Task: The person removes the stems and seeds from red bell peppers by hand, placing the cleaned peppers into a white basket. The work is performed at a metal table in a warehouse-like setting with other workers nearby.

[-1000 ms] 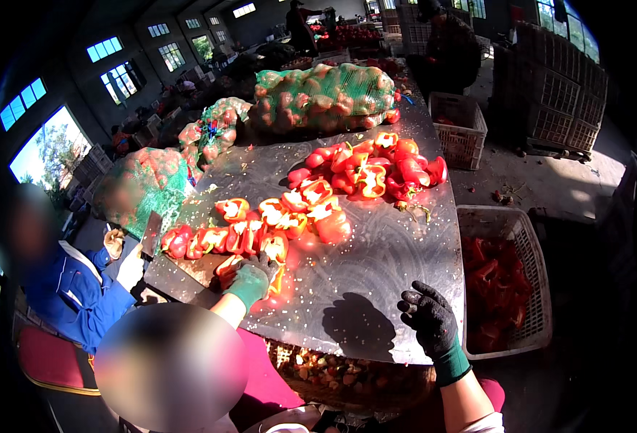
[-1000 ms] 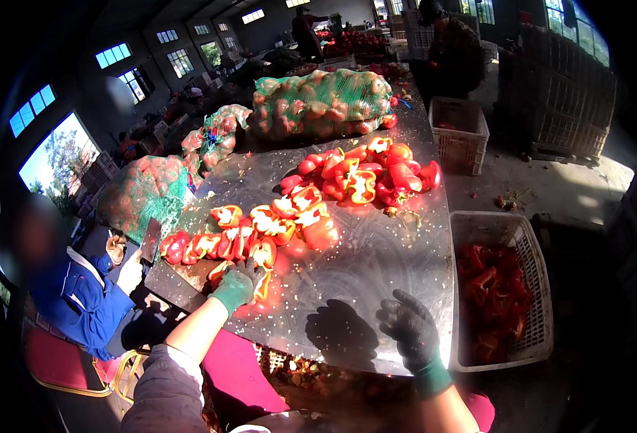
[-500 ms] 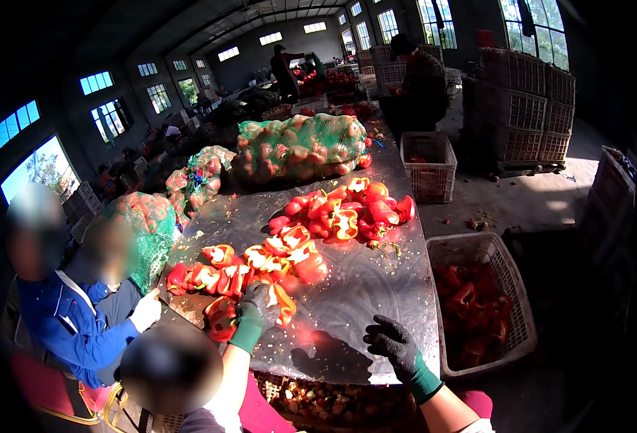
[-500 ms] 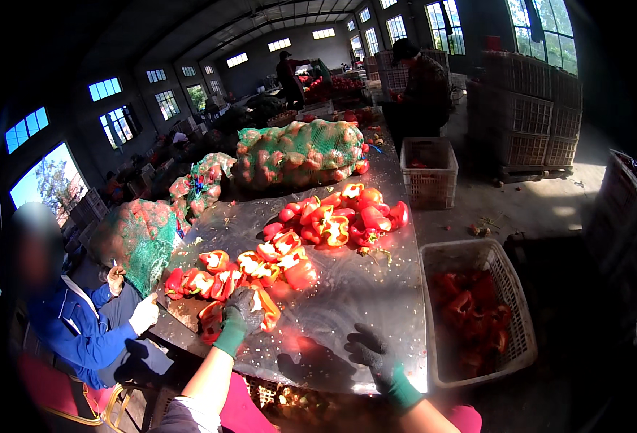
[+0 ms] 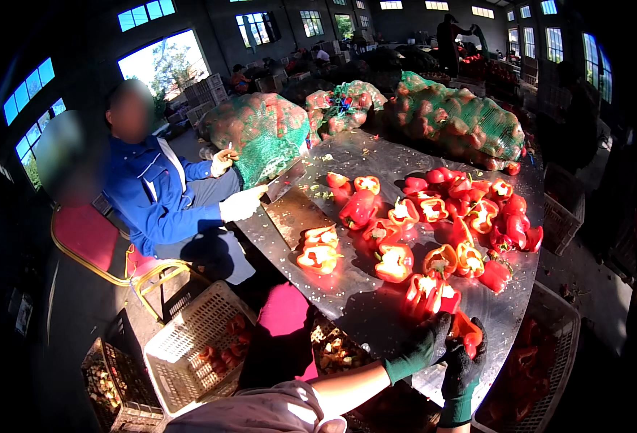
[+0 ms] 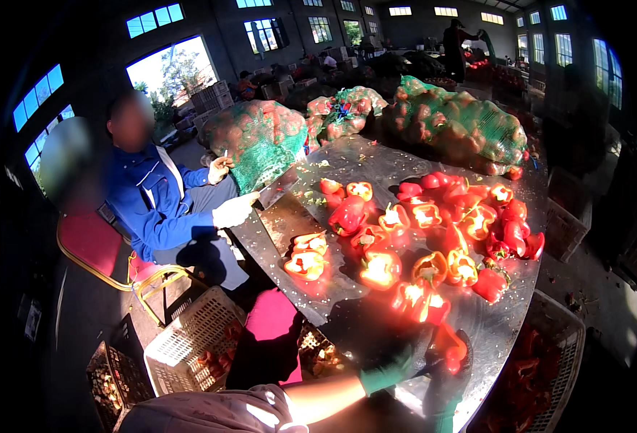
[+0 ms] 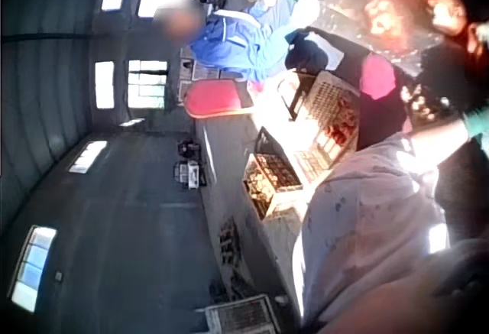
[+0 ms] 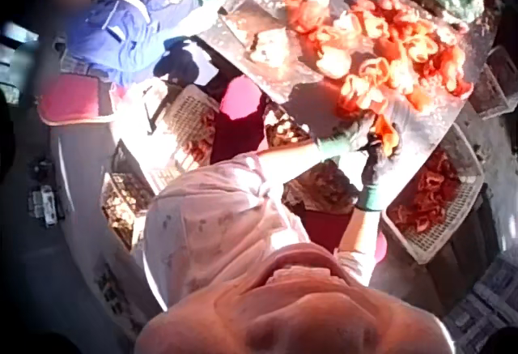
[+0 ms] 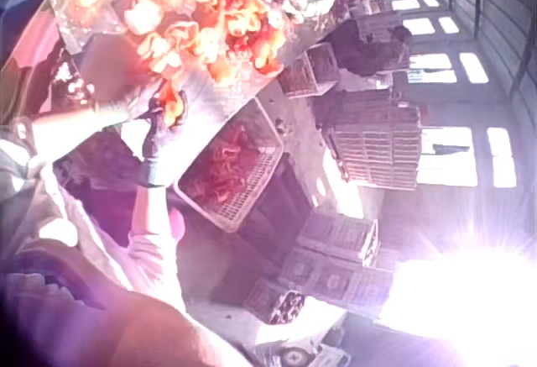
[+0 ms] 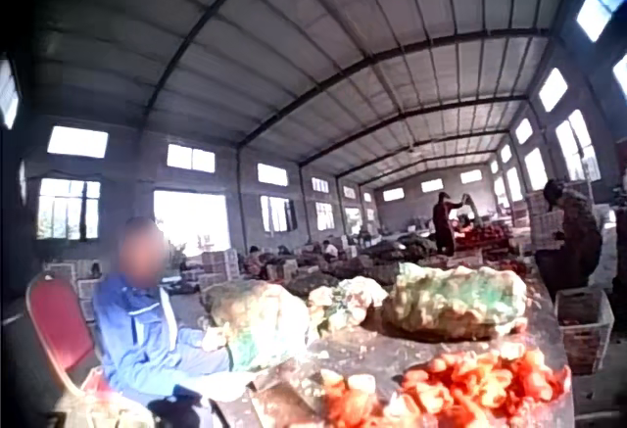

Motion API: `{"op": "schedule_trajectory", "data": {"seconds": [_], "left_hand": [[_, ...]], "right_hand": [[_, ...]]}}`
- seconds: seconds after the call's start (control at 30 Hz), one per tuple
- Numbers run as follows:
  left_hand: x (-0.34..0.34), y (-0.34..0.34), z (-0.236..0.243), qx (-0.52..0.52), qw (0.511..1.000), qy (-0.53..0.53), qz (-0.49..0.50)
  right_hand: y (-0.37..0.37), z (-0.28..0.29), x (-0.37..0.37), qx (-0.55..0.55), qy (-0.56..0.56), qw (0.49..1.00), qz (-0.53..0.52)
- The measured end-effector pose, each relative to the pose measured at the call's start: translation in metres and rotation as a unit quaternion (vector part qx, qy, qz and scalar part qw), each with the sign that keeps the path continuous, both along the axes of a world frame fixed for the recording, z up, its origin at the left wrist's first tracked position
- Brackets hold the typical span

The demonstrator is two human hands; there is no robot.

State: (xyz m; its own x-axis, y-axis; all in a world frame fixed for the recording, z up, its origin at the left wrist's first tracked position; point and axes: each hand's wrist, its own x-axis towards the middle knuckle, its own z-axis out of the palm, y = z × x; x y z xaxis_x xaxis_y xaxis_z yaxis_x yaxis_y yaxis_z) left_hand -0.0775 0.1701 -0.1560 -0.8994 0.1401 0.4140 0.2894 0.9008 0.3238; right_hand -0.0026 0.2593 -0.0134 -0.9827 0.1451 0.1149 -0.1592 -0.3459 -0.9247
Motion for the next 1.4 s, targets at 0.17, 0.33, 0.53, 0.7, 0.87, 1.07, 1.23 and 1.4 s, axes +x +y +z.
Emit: {"op": "schedule_trajectory", "data": {"seconds": [0.17, 0.33, 0.53, 0.7, 0.87, 1.07, 1.23, 1.4], "left_hand": [[0.039, -0.005, 0.045, -0.282, 0.947, 0.148, -0.029], [0.062, -0.041, 0.127, -0.384, 0.823, 0.347, -0.235], [0.059, -0.059, 0.095, -0.151, 0.970, 0.019, -0.191], [0.026, -0.063, 0.116, 0.064, 0.986, 0.062, -0.144], [0.017, -0.065, 0.113, 0.120, 0.990, 0.051, -0.046], [-0.022, -0.084, 0.109, 0.222, 0.972, -0.053, 0.061], [-0.018, -0.114, 0.127, 0.438, 0.846, -0.303, -0.015], [0.053, -0.146, 0.161, 0.287, 0.859, -0.386, -0.175]], "right_hand": [[0.023, -0.020, 0.006, 0.074, -0.036, 0.997, -0.005], [0.024, -0.031, 0.011, 0.088, -0.048, 0.995, 0.012], [0.043, -0.053, 0.004, 0.050, -0.051, 0.997, 0.023], [0.046, -0.037, 0.001, 0.043, -0.022, 0.999, 0.000], [0.024, -0.001, 0.004, 0.129, -0.029, 0.991, -0.025], [0.034, -0.003, 0.007, 0.081, -0.050, 0.992, -0.086], [0.062, -0.017, 0.022, 0.041, -0.086, 0.988, -0.122], [0.046, -0.007, 0.015, 0.185, 0.117, 0.960, -0.175]]}}
